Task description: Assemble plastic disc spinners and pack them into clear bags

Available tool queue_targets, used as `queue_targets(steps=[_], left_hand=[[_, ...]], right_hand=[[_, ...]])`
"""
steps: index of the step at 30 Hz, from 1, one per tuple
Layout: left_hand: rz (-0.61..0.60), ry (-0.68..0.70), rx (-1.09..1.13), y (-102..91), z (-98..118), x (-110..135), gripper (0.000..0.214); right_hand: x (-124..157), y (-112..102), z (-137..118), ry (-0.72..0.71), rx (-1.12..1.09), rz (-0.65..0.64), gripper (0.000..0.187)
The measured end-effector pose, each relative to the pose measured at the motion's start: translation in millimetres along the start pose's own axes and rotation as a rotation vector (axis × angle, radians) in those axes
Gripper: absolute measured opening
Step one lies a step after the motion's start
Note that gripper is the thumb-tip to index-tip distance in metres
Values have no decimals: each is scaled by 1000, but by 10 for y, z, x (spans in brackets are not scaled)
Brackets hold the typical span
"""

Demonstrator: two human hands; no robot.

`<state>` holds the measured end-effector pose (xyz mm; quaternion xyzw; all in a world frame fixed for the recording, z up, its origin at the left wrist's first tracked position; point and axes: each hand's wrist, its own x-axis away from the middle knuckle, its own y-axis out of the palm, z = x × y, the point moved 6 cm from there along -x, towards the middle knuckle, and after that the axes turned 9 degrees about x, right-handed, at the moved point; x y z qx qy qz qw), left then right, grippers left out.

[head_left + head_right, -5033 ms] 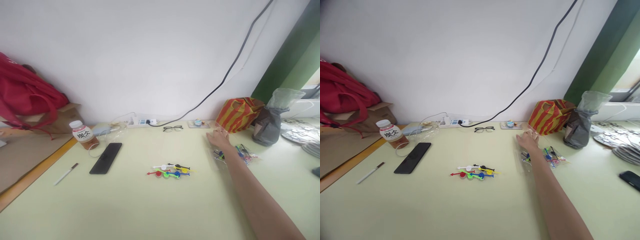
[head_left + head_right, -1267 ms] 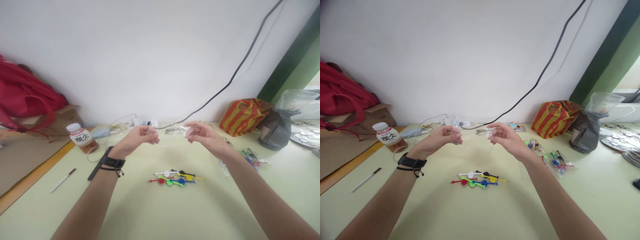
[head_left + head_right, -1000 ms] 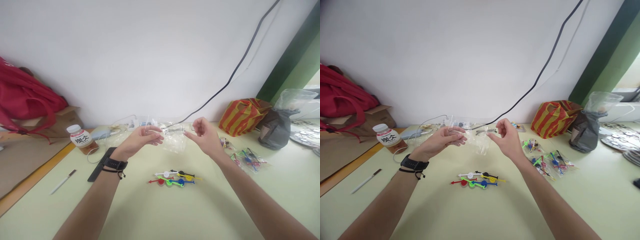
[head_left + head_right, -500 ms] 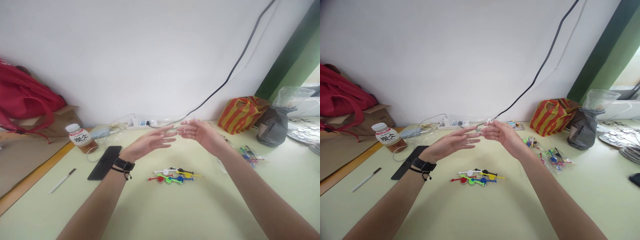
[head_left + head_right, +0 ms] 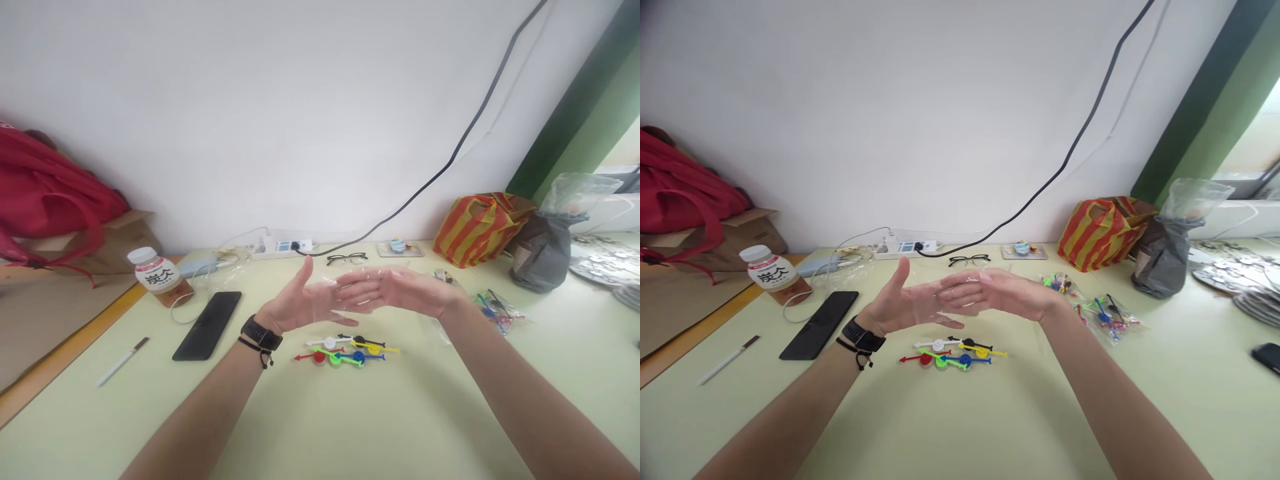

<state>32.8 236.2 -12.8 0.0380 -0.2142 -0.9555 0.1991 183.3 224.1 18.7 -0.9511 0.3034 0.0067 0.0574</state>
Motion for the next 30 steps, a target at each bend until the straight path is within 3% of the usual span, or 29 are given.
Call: queue_targets(steps=[5, 11, 16, 20, 24, 27, 30], left_hand=[[-78, 17, -41, 52, -10, 29, 110], [59, 35, -23, -73, 26, 41, 94], [-13, 22, 28, -82, -68, 28, 101], [6, 19, 7, -19, -60, 30, 117], [171, 71, -17, -84, 128, 41, 119], [383, 252, -121, -294, 387, 123, 94], [647, 391, -403, -449, 601, 274, 71]], right_hand=[[130, 27, -86, -16, 99, -98, 79], [111, 98, -151, -106, 154, -181, 83], [51, 147, -84, -45, 102, -110, 87], [33, 234, -48, -33, 75, -181, 99], [0, 172, -42, -34, 35, -114, 104], [-48, -4, 38, 28, -52, 66, 102], [-95, -181, 191, 101, -172, 231, 100]])
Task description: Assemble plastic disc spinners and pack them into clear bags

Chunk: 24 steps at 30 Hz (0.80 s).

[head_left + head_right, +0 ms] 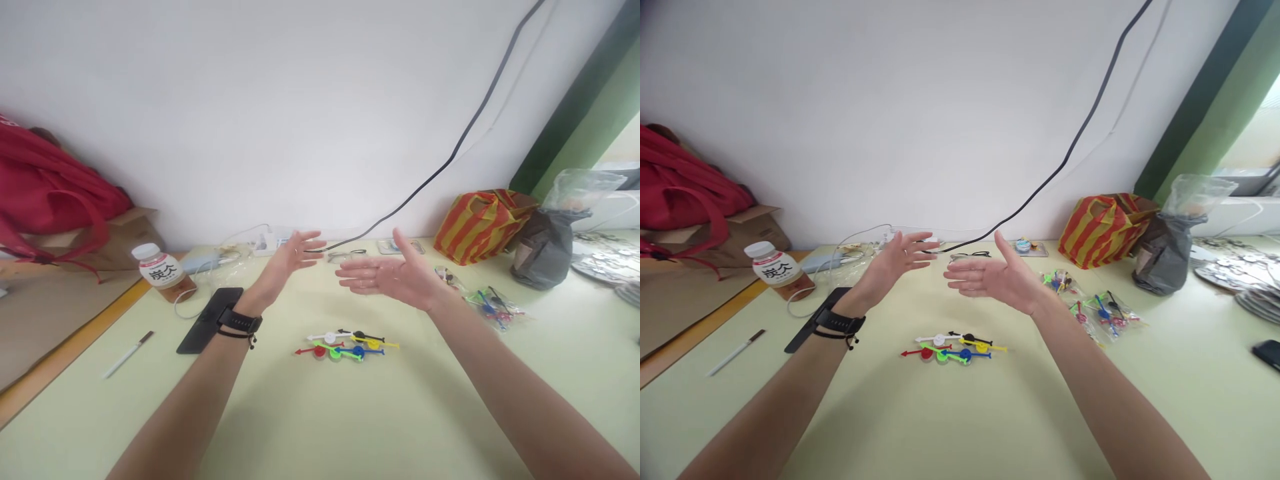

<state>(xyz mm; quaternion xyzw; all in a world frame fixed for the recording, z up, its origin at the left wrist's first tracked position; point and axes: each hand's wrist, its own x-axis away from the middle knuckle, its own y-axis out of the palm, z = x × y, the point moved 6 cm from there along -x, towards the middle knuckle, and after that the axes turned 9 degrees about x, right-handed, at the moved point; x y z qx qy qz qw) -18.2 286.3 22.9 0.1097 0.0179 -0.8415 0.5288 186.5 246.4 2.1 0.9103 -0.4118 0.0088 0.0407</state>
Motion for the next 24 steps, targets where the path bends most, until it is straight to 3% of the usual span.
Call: queue_targets(steps=[2, 4, 9, 12, 17, 24], left_hand=[[59, 106, -206, -11, 107, 31, 61], [23, 194, -388, 124, 190, 96, 59], [-223, 347, -825, 665, 146, 264, 92], [-269, 439, -1018, 838, 28, 294, 106], [-234, 511, -1184, 868, -111, 273, 97], [-211, 461, -1227, 672, -209, 228, 89]], right_hand=[[-54, -66, 87, 39, -60, 49, 97], [-90, -80, 152, 58, -94, 69, 94], [-124, 98, 211, 79, -152, 25, 91], [-133, 275, 205, 83, -219, -63, 91], [-134, 379, 181, 110, -270, -70, 82], [-109, 235, 135, 85, -189, -46, 66]])
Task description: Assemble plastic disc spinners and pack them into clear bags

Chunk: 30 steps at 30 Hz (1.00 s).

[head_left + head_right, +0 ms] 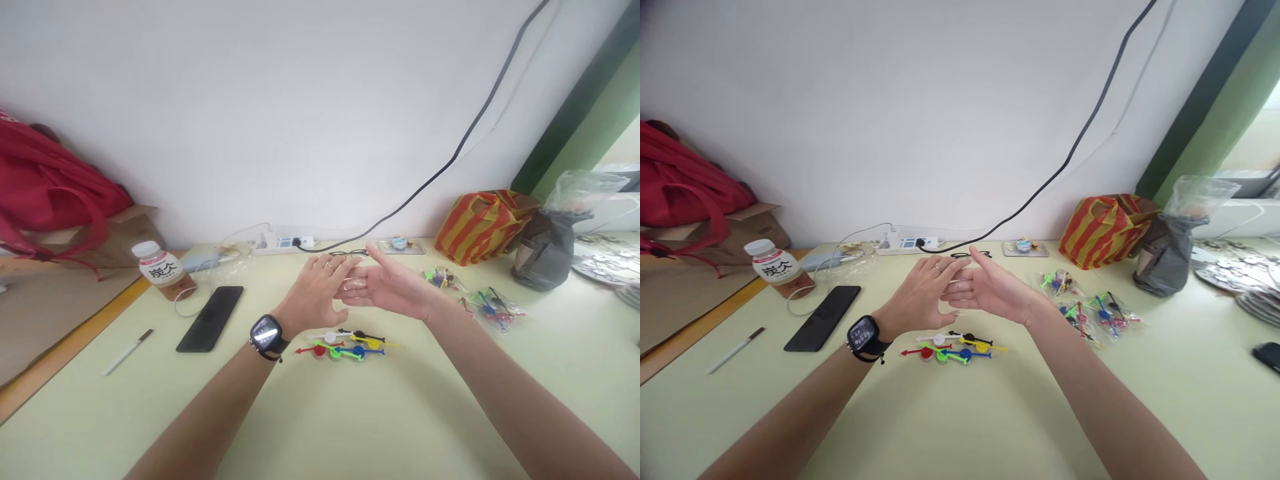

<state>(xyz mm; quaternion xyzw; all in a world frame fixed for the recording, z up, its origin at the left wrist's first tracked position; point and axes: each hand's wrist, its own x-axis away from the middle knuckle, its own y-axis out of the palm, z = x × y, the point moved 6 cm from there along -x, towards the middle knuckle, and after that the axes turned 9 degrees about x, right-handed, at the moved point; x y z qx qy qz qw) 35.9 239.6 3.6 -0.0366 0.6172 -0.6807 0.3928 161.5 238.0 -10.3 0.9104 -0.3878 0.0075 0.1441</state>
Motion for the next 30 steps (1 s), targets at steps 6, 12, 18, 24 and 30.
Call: queue_targets(steps=[6, 12, 18, 24, 30], left_hand=[[-81, -253, 89, -29, -607, 150, 98], [-187, -462, 358, 0, -927, 291, 86], [-223, -470, 516, 116, -946, 284, 88], [-265, -502, 650, 182, -941, 300, 94], [-299, -495, 719, 200, -893, 282, 83]], right_hand=[[234, -427, -269, -62, 786, 454, 29], [156, -346, 184, 214, 1317, -45, 21], [47, -284, 521, 349, 1351, -234, 17], [49, -343, 465, 265, 1357, -202, 18], [143, -502, 232, 216, 1374, -63, 23]])
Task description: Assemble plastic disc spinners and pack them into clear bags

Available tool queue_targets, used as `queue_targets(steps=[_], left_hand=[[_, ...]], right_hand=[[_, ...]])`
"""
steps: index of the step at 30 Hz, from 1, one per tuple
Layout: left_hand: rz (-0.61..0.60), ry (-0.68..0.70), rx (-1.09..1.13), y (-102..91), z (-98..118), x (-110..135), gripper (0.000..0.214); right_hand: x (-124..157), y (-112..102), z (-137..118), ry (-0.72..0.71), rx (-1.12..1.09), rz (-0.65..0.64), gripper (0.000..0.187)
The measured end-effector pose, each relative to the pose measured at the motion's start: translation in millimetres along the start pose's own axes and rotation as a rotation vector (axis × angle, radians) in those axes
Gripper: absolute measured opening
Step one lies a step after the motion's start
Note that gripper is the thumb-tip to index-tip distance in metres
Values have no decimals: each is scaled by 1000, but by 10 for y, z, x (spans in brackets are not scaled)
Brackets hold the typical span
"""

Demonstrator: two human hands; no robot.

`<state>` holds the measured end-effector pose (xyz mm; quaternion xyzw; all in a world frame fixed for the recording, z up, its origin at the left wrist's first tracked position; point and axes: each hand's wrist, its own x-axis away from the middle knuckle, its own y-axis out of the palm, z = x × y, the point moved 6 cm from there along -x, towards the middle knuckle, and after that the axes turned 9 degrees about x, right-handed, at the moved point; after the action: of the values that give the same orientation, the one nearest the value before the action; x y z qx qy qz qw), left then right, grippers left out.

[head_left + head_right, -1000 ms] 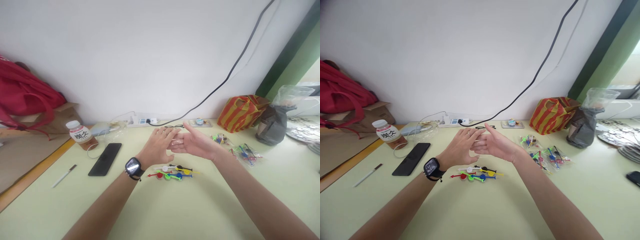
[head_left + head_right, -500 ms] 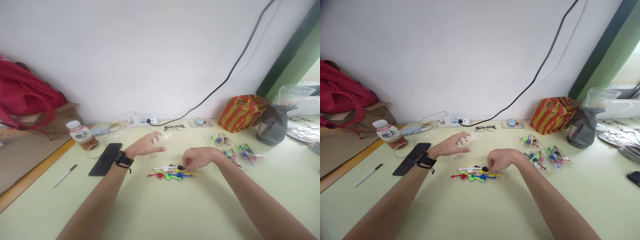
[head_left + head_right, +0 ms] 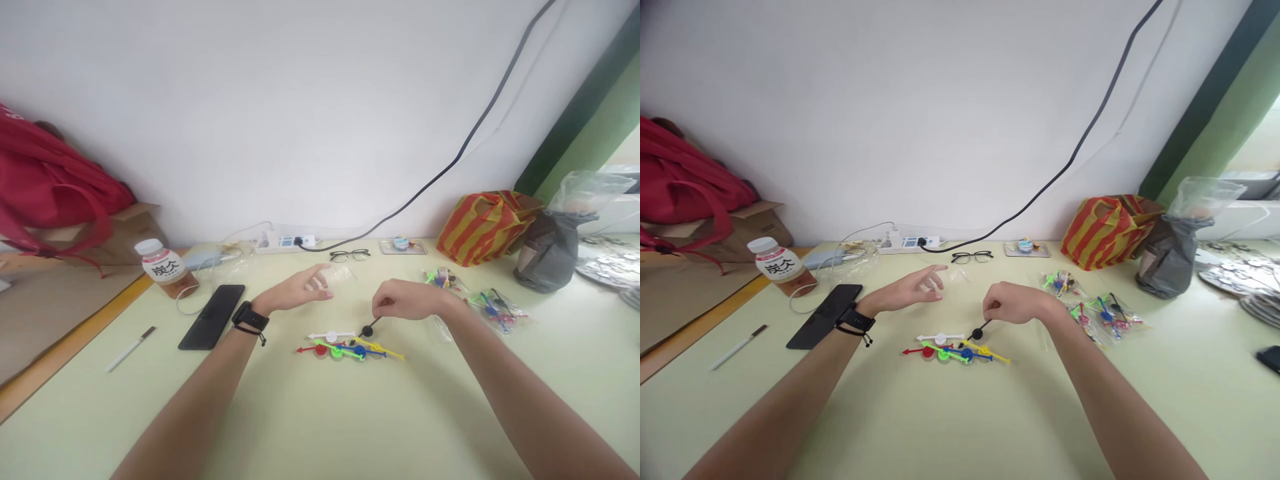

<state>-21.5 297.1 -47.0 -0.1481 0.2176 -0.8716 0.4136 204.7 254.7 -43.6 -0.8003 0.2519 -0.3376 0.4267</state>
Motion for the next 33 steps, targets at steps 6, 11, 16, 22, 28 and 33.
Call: queue_targets(steps=[6, 11, 16, 22, 28, 33], left_hand=[[-38, -15, 20, 16, 39, 21, 74], [-86, -17, 68, 1, 37, 46, 64], [-133, -36, 185, -24, 17, 78, 58], [-171, -20, 273, -32, 17, 91, 53], [-199, -47, 333, -50, 55, 116, 54], [-236, -76, 399, -46, 79, 144, 57]], right_hand=[[71, -69, 76, 46, 9, 35, 22], [-92, 176, 106, -36, -12, -114, 18], [-121, 132, 152, -25, -6, -22, 12], [-155, 177, 164, -41, 1, -39, 18], [-120, 79, 256, -36, -26, 47, 15], [109, -226, 361, -1, -104, 201, 27]])
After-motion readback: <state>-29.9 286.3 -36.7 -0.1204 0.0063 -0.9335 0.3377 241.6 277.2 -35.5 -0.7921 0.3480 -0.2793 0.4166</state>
